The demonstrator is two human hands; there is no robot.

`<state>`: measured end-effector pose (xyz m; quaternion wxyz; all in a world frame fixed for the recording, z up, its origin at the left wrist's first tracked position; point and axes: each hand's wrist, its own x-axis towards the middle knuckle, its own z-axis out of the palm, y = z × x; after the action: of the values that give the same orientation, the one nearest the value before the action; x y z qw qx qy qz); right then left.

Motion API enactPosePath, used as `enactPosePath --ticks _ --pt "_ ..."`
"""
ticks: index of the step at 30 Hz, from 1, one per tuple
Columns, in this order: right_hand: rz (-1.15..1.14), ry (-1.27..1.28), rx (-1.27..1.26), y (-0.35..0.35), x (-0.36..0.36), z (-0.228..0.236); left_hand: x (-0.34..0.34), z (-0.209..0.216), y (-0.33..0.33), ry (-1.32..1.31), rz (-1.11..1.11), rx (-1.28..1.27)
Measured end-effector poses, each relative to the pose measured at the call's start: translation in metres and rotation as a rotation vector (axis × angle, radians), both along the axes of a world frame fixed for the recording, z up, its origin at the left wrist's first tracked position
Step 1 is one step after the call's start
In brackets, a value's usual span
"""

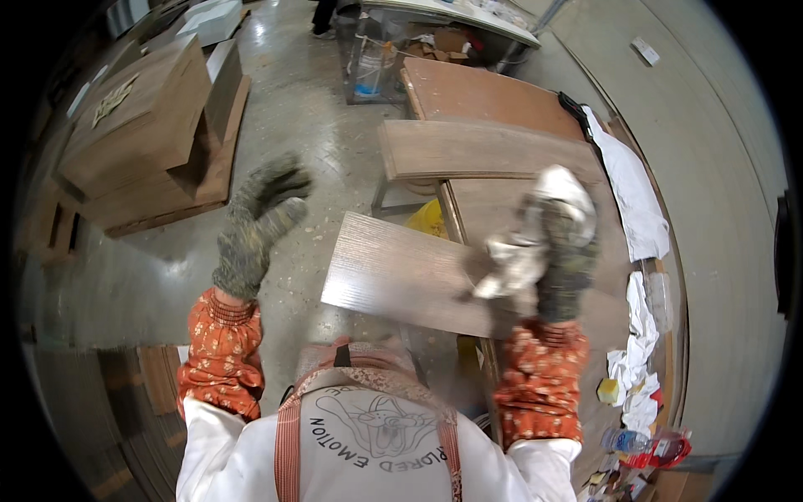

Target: The person polishes wooden panels by hand using a yellow sponge and a white cloth, applying liquid from a bottle onto the cloth and then rubbing it across the surface of multiple panels one at a time.

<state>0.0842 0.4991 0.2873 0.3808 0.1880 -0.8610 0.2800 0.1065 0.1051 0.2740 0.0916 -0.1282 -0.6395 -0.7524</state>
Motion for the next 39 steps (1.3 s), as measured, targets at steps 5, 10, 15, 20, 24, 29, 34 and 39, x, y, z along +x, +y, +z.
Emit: enactPosePath --ticks 5,10,15,20,24,29,34,39 --pt "-0.193 -0.301 -0.489 0.094 0.029 0.016 -0.017 -0.072 0.026 -0.599 -0.520 0.347" --pt "-0.707 -0.589 -0.034 0.091 0.054 -0.040 -0.011 -0.060 0.045 -0.404 -0.441 -0.031" --pt "-0.053 -0.103 0.319 -0.063 0.041 -0.004 -0.006 -0.065 0.028 -0.540 -0.431 -0.039" --pt "0.202 -0.046 0.230 -0.174 0.036 0.033 -0.014 -0.092 -0.012 -0.581 -0.470 0.155" --pt "0.053 -0.034 0.459 -0.140 0.055 0.042 -0.018 -0.091 -0.018 -0.487 -0.297 0.128" --pt "-0.081 -0.241 0.420 0.008 0.080 0.043 -0.021 -0.103 -0.036 -0.429 -0.111 0.144" --pt "-0.560 -0.290 0.301 0.180 0.126 0.037 -0.019 -0.103 -0.047 -0.389 0.017 0.124" --pt "-0.899 -0.294 0.276 0.354 0.151 -0.020 -0.010 -0.098 -0.058 -0.352 0.084 0.092"
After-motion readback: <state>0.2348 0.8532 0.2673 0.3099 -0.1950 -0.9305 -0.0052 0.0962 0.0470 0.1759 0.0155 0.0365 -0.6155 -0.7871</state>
